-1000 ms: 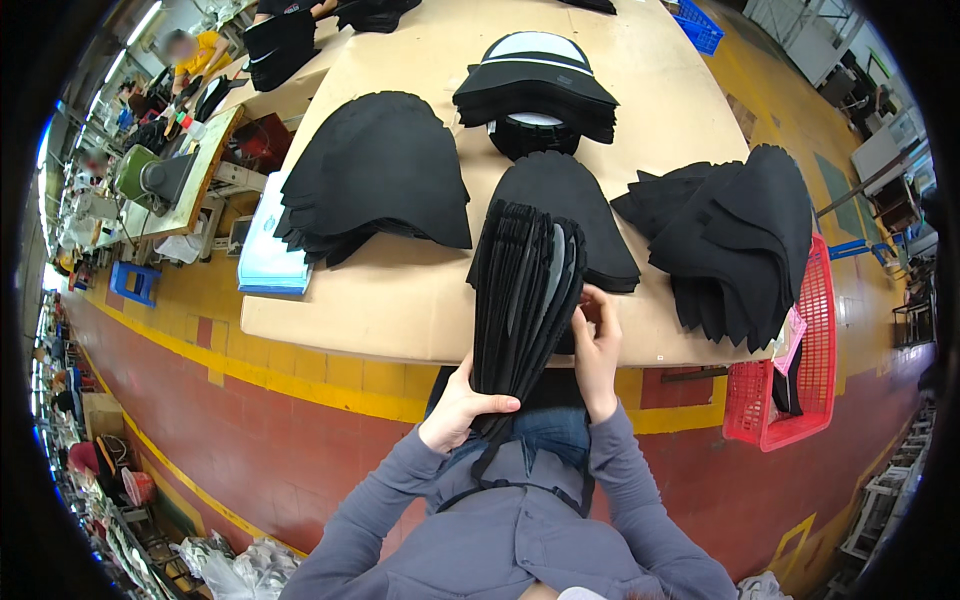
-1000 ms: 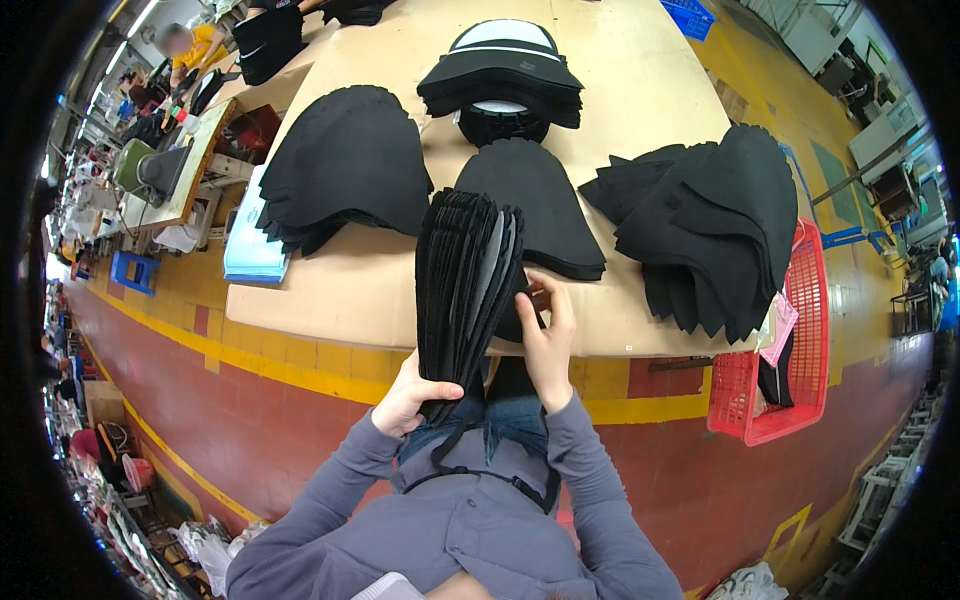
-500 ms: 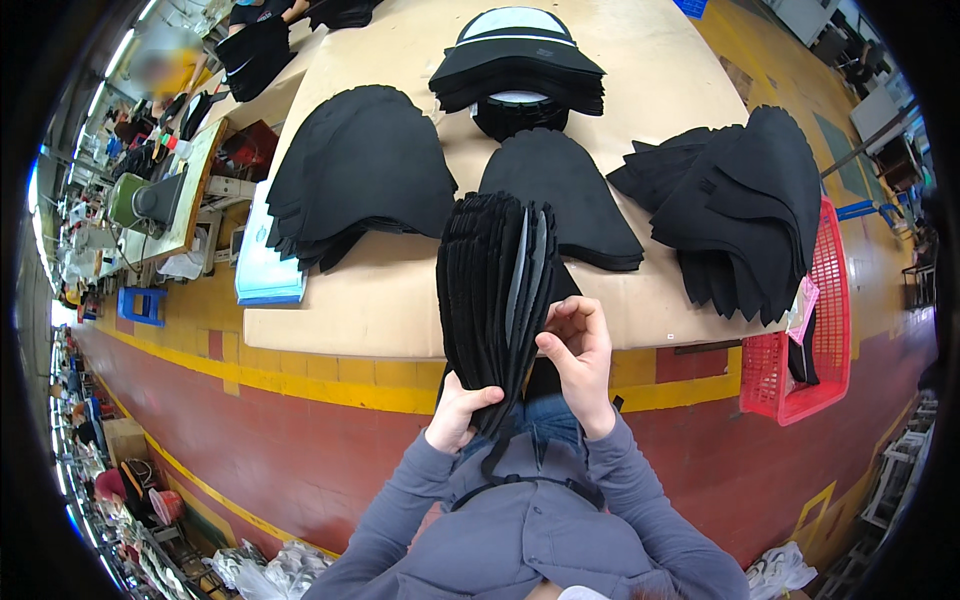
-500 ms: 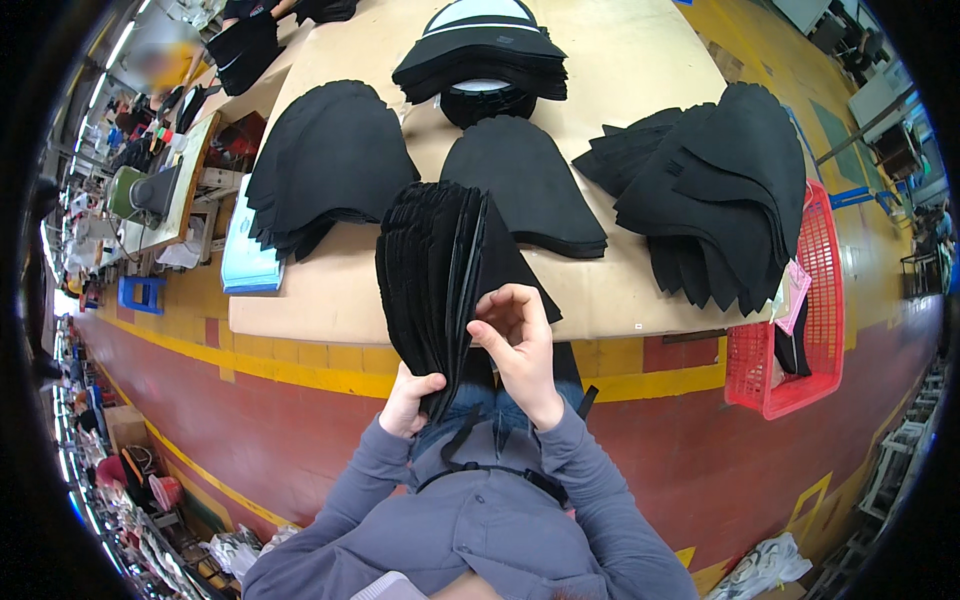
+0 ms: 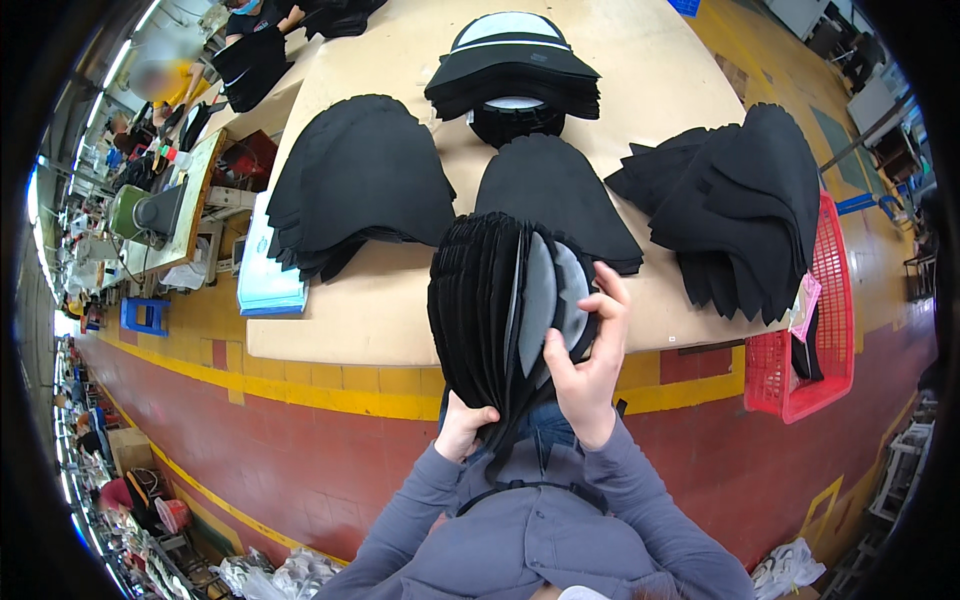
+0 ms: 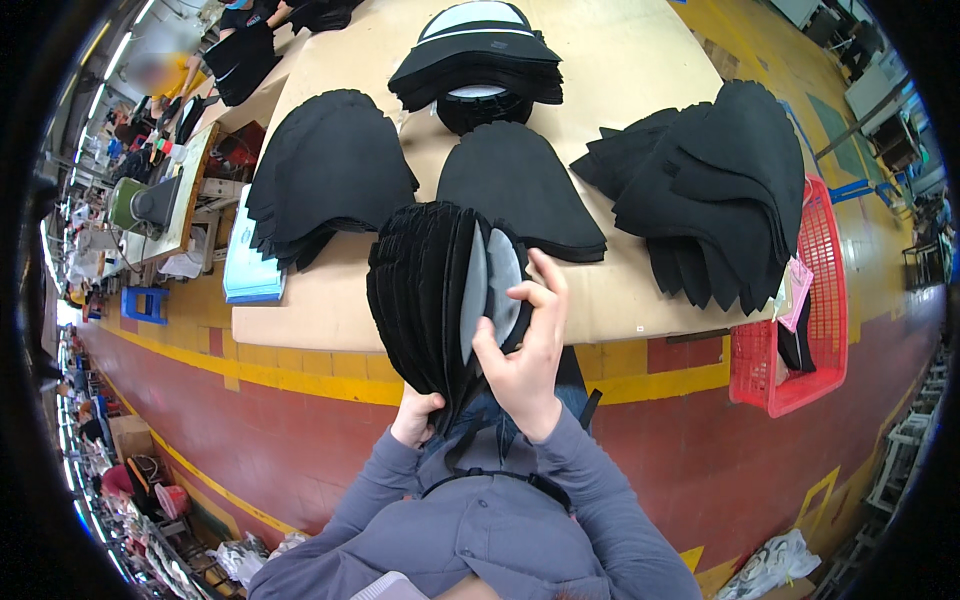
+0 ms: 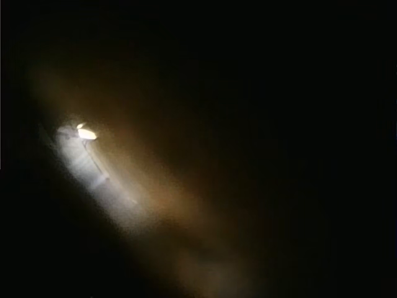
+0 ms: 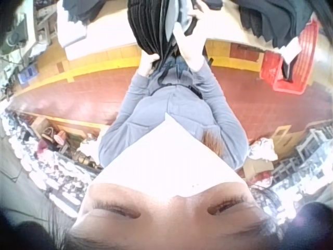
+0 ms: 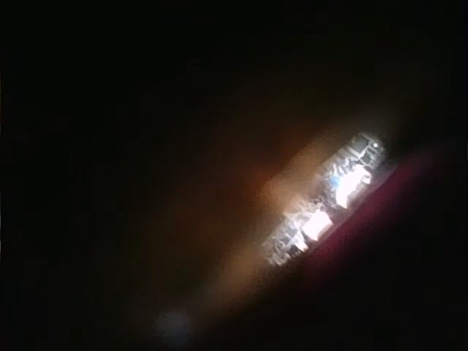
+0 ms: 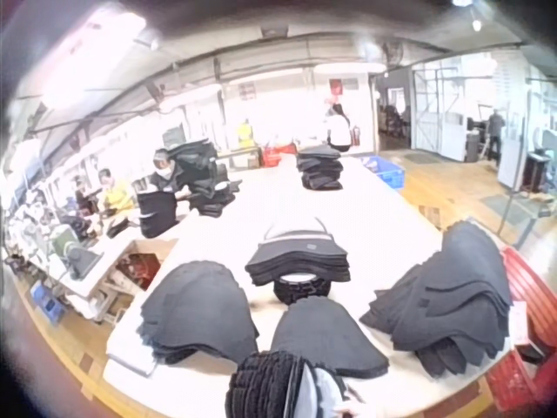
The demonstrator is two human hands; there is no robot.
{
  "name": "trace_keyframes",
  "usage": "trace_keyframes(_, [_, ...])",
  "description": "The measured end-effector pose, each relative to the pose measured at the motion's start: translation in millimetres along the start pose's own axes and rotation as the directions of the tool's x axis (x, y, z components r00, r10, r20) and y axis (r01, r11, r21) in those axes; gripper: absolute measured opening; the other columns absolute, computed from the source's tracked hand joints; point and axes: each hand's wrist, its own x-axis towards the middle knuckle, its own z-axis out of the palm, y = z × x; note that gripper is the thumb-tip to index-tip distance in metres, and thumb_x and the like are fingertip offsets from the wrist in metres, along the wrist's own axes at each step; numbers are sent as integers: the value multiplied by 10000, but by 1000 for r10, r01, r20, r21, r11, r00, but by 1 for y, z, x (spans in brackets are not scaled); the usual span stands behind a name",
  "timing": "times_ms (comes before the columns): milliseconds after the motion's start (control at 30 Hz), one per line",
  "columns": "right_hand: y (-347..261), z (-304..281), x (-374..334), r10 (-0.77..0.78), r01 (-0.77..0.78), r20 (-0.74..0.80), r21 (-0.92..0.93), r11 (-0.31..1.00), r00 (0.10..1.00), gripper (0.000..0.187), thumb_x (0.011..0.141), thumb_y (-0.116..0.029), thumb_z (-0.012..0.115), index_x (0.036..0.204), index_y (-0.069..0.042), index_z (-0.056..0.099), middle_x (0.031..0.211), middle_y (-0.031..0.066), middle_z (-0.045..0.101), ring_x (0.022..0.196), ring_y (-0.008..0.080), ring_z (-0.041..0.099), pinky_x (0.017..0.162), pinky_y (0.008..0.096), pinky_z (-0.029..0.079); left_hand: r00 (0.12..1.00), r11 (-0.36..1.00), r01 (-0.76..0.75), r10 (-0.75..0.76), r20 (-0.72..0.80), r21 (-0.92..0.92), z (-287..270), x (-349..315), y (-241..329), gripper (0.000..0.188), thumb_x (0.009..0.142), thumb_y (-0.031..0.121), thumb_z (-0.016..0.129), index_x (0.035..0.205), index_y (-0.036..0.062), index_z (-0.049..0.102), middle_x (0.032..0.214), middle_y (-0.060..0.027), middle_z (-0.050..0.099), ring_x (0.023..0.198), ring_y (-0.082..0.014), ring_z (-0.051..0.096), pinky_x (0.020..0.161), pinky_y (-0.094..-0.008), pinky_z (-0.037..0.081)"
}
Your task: The person removes a hairnet, then repeatedly picks up stacks of black fabric pieces, aligns them, and ties them with white elastic bands. The person places the finished bundles on the table and continues with additional stacks.
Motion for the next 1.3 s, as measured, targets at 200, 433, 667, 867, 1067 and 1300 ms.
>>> trace_keyframes(200, [-7, -15, 7, -185, 256, 240, -313, 915, 953, 374, 750, 61, 574, 1096, -52, 486, 1197, 121, 651, 1336, 319, 444, 1184, 553, 52, 1000, 999, -28, 28, 9, 29, -14, 1, -14, 843, 576, 99, 922, 1301, -13, 508, 1204, -77, 631, 1090, -196, 606, 984, -331, 460])
trace_keyframes(433, [-16, -9, 10, -71, 88, 123, -142, 986, 990, 426, 734, -52, 698, 1132, -62, 547, 1197, 62, 648, 1228, 266, 538, 1171, 586, 119, 996, 992, -91, 91, 4, 88, -7, 2, -14, 726, 576, 30, 890, 1224, -36, 569, 1132, -62, 660, 1021, -160, 609, 940, -301, 470])
trace_keyframes(667, [-23, -14, 13, -105, 193, 228, -407, 893, 968, 346, 798, -117, 672, 1123, -27, 594, 933, 15, 728, 1279, 239, 482, 1167, 587, 89, 985, 957, -172, 173, 14, 235, -12, 3, -23, 686, 555, 92, 939, 1130, -36, 589, 1052, -56, 674, 968, -130, 600, 893, -293, 481])
trace_keyframes(867, [-33, -15, 15, -49, 145, 236, -409, 901, 971, 506, 739, -221, 768, 1183, -53, 593, 884, 15, 730, 1303, 224, 448, 1169, 572, 102, 990, 946, -136, 138, 12, 293, -14, 1, -22, 722, 542, 120, 957, 1142, -30, 584, 1068, -55, 674, 981, -127, 600, 897, -293, 481])
trace_keyframes(1067, [-28, -15, 12, -22, 106, 210, -396, 912, 978, 517, 710, -212, 784, 1171, -73, 596, 909, 5, 729, 1306, 221, 439, 1173, 567, 105, 989, 962, -142, 145, 6, 232, -12, 1, -24, 772, 522, 121, 963, 1170, -29, 570, 1078, -52, 670, 987, -128, 599, 898, -286, 477])
trace_keyframes(1300, [-29, -14, 11, -9, 75, 180, -365, 928, 984, 434, 689, -84, 718, 1103, -97, 588, 1156, 23, 674, 1327, 242, 430, 1176, 579, 86, 988, 959, -153, 151, 28, 238, -17, 1, -29, 815, 523, 201, 976, 1185, -31, 561, 1091, -45, 656, 1001, -124, 595, 892, -272, 474])
